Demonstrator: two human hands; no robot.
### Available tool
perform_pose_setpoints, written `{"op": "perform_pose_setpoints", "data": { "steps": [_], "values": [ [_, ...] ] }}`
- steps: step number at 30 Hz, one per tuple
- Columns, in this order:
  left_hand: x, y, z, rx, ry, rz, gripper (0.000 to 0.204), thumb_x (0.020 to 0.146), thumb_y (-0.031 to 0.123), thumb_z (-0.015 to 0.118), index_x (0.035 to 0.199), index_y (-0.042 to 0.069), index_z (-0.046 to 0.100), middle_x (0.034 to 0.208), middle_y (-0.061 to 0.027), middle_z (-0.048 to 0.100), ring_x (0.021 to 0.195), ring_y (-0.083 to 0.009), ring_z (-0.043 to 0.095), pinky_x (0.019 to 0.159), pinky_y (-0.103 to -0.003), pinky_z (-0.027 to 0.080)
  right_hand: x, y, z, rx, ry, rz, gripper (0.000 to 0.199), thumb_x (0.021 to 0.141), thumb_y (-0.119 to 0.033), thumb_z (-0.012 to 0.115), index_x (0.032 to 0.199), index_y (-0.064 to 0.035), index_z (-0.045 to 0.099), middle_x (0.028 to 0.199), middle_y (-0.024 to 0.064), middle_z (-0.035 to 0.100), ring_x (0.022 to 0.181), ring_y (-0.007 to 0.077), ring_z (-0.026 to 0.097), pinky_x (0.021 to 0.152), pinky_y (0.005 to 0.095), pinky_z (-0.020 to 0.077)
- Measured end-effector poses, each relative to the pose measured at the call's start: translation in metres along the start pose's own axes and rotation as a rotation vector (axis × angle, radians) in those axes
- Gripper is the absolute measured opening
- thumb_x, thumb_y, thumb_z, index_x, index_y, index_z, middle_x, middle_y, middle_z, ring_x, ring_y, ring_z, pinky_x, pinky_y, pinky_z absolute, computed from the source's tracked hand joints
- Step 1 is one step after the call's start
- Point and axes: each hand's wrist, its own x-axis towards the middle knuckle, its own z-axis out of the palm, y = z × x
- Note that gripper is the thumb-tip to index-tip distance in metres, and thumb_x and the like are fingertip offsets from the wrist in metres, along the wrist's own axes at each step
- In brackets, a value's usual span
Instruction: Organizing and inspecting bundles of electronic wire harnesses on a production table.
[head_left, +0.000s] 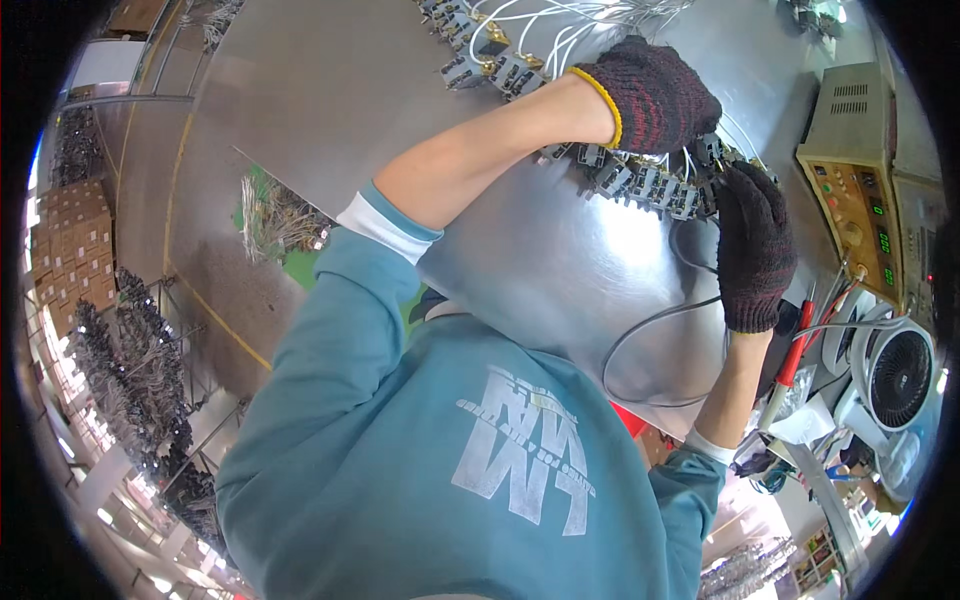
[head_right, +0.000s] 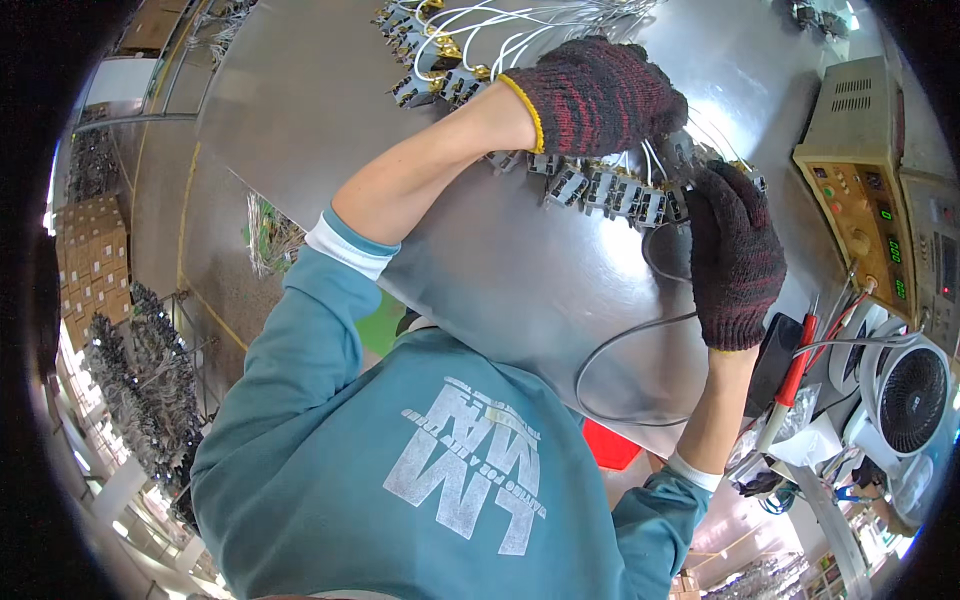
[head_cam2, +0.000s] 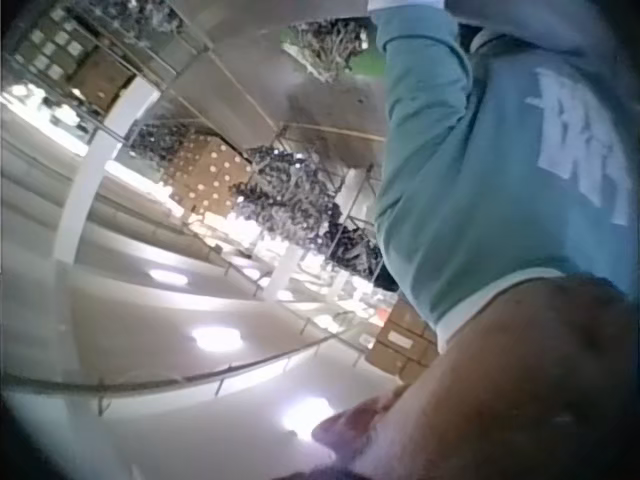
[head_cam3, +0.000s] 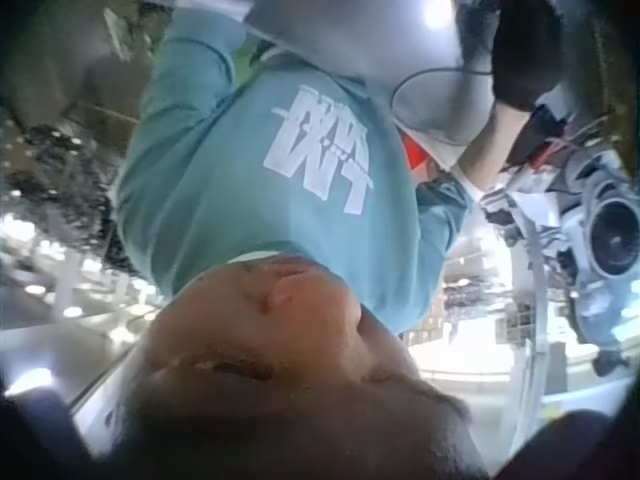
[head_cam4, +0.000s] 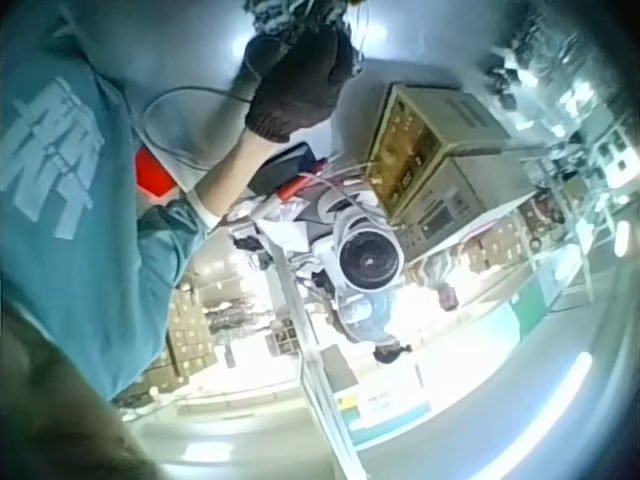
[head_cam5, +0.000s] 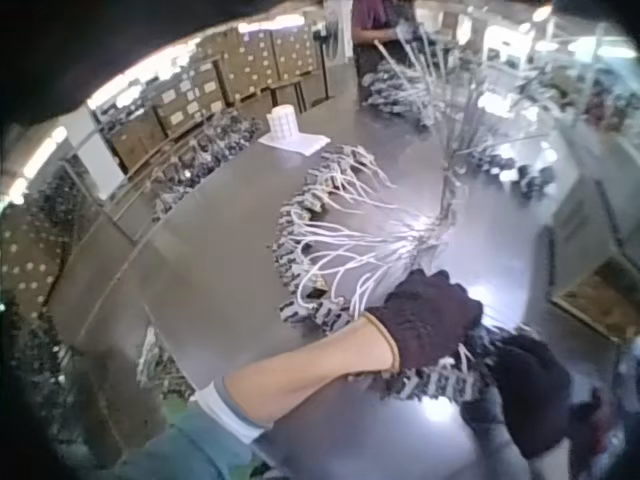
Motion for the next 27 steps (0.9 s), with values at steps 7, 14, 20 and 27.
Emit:
{"op": "perform_pose_setpoints", "data": {
  "steps": [7,14,20,27],
  "values": [
    [0.005,-0.001,-0.009,0.053,0.020,0.023,0.028,0.101,0.029,0.060,0.117,0.018,0.081,0.111,-0.0146,0.081,0.107,-0.0377,0.077,0.094,-0.055,0.058,0.002,0.015,0.000,0.187,0.028,0.029,0.031,0.098,-0.002,0.077,0.129,-0.0069,0.076,0.132,0.0152,0.076,0.124,0.0313,0.073,0.106,0.0408,0.0562],
    [0.016,0.008,-0.018,0.079,-0.038,0.010,0.027,0.102,0.029,0.060,0.116,0.018,0.081,0.111,-0.0145,0.080,0.108,-0.0369,0.077,0.096,-0.056,0.057,0.004,0.016,-0.012,0.312,0.043,0.149,0.030,0.098,-0.002,0.077,0.128,-0.0060,0.076,0.130,0.0158,0.076,0.123,0.0311,0.073,0.106,0.0404,0.0559],
    [0.020,0.005,-0.016,0.026,-0.003,0.025,0.027,0.103,0.030,0.060,0.117,0.018,0.080,0.110,-0.0140,0.080,0.110,-0.0364,0.076,0.096,-0.056,0.057,0.013,0.014,-0.021,0.058,-0.006,0.002,0.032,0.097,-0.003,0.078,0.129,-0.0070,0.076,0.130,0.0149,0.076,0.120,0.0326,0.074,0.103,0.0401,0.0579],
    [0.022,-0.001,-0.015,0.075,-0.054,0.029,0.027,0.102,0.029,0.061,0.117,0.018,0.080,0.111,-0.0141,0.080,0.110,-0.0360,0.077,0.096,-0.055,0.058,0.018,0.023,-0.017,-0.036,-0.103,-0.064,0.031,0.098,-0.006,0.077,0.129,-0.0091,0.076,0.132,0.0143,0.075,0.118,0.0335,0.075,0.098,0.0410,0.0600]
  ]
}}
